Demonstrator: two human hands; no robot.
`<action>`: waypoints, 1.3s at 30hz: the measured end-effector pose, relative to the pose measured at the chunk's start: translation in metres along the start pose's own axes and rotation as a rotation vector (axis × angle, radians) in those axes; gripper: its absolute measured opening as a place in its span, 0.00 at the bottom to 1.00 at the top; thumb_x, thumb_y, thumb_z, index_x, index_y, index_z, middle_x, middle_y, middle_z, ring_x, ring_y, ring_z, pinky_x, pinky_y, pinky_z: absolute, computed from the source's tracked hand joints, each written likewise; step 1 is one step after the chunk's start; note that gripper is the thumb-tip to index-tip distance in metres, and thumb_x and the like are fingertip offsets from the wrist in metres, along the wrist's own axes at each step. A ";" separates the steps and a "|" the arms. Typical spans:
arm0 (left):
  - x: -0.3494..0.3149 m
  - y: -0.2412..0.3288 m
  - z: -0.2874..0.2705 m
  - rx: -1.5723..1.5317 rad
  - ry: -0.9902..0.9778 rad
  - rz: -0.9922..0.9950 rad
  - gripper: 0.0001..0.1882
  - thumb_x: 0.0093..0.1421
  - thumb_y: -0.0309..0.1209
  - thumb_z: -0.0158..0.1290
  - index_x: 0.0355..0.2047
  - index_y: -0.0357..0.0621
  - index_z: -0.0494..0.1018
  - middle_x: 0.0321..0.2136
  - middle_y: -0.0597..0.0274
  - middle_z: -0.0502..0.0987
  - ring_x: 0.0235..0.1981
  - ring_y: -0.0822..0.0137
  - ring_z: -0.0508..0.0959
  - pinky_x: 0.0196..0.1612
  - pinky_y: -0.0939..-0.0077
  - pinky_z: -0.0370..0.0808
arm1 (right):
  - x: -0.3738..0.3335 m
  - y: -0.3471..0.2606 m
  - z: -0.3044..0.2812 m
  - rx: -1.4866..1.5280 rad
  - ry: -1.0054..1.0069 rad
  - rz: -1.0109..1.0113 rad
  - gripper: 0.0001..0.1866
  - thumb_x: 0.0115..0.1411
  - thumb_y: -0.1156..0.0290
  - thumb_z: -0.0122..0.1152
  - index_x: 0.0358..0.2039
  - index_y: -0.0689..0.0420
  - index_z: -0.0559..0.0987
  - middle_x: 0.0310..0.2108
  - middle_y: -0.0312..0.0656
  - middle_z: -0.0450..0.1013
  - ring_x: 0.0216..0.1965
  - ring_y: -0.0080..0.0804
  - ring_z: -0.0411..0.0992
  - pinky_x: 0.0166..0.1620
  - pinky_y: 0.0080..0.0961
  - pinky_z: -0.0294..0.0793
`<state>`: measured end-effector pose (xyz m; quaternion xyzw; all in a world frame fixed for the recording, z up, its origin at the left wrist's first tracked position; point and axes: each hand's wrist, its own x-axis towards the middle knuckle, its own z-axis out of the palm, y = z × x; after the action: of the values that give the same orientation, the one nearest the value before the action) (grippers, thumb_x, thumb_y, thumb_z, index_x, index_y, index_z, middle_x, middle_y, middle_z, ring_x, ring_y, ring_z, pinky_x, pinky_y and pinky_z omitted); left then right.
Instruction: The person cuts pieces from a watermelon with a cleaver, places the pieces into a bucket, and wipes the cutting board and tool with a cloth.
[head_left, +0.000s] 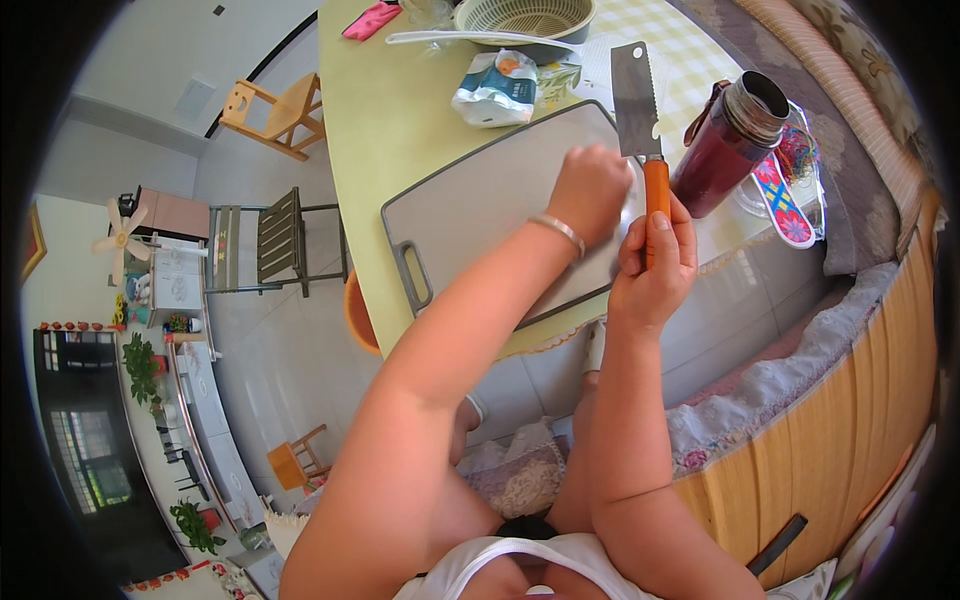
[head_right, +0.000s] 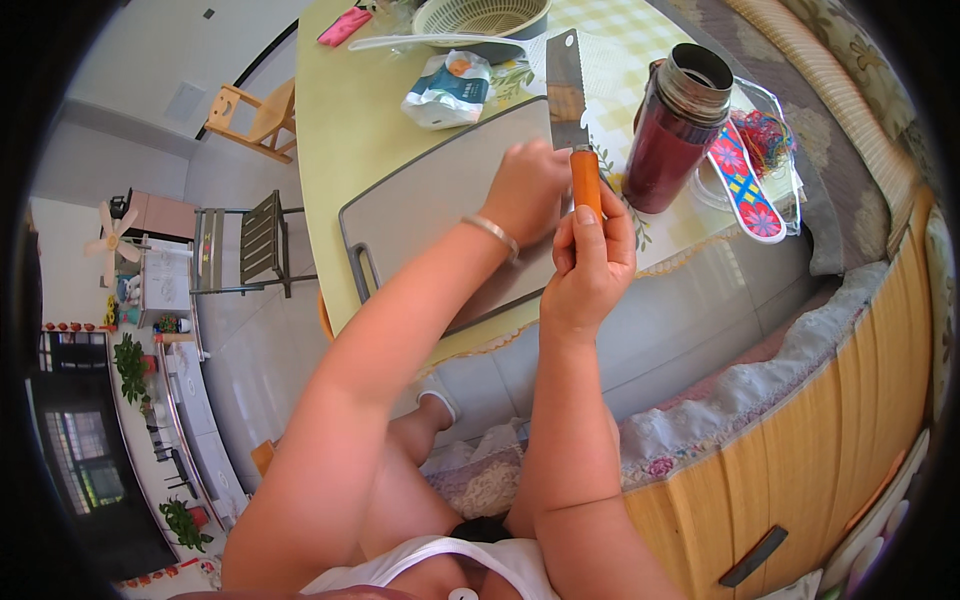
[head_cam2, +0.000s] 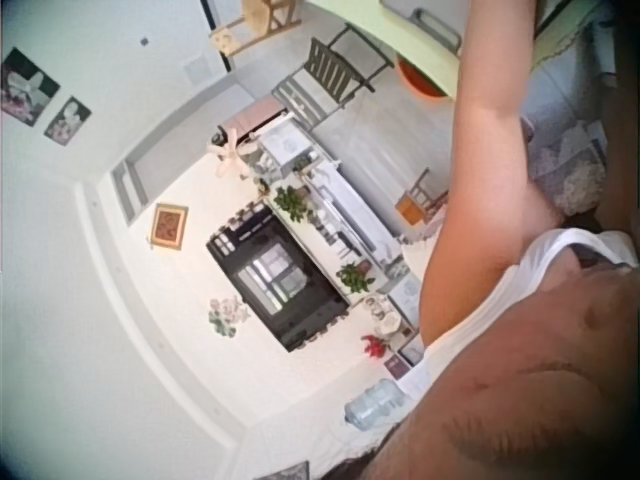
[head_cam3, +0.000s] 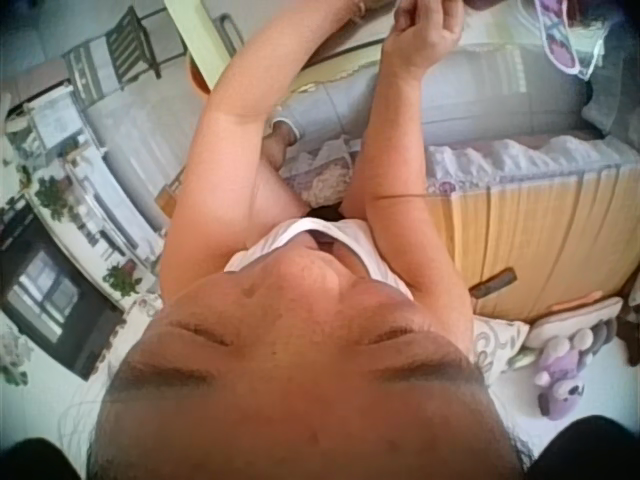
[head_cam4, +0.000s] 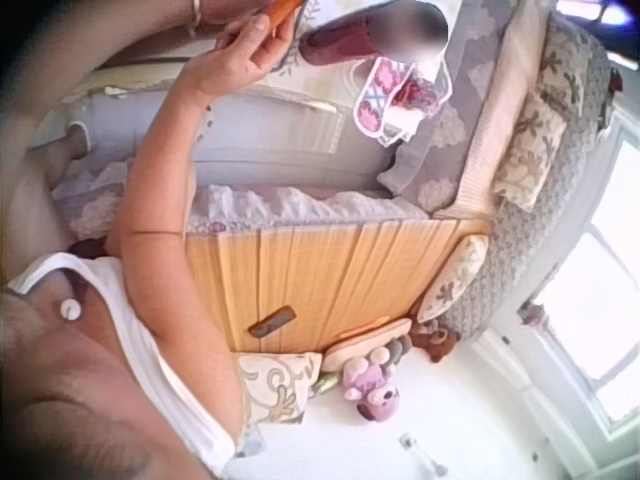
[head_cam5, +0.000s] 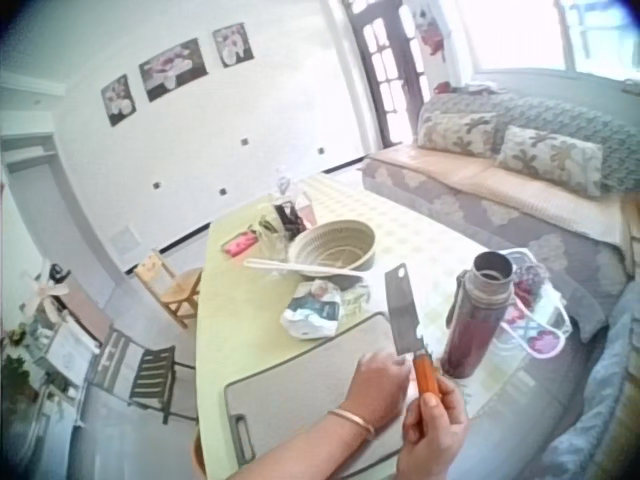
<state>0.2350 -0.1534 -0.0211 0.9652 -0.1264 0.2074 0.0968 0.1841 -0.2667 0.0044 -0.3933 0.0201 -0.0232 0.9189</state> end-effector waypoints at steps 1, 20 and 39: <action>-0.011 0.011 -0.007 0.024 -0.069 0.047 0.04 0.49 0.25 0.51 0.23 0.48 0.75 0.28 0.63 0.74 0.36 0.61 0.74 0.39 0.64 0.69 | 0.001 0.000 -0.002 -0.002 0.010 -0.010 0.15 0.62 0.72 0.55 0.48 0.66 0.74 0.20 0.32 0.65 0.18 0.12 0.57 0.19 0.11 0.50; 0.028 -0.075 0.013 0.248 0.021 -0.215 0.05 0.50 0.26 0.52 0.23 0.46 0.79 0.30 0.60 0.76 0.38 0.55 0.74 0.41 0.59 0.71 | 0.001 -0.005 0.000 -0.017 0.064 0.000 0.15 0.62 0.73 0.54 0.47 0.66 0.73 0.20 0.32 0.65 0.17 0.13 0.56 0.19 0.11 0.50; -0.041 0.030 -0.030 -0.055 -0.188 0.101 0.02 0.49 0.29 0.53 0.23 0.51 0.75 0.30 0.67 0.75 0.36 0.63 0.74 0.40 0.65 0.68 | -0.013 -0.003 0.013 -0.155 0.006 -0.196 0.17 0.63 0.75 0.52 0.52 0.65 0.72 0.22 0.32 0.66 0.20 0.12 0.55 0.22 0.10 0.51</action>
<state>0.1790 -0.1664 -0.0075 0.9697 -0.1892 0.1172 0.1003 0.1719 -0.2588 0.0160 -0.4630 -0.0139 -0.1125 0.8791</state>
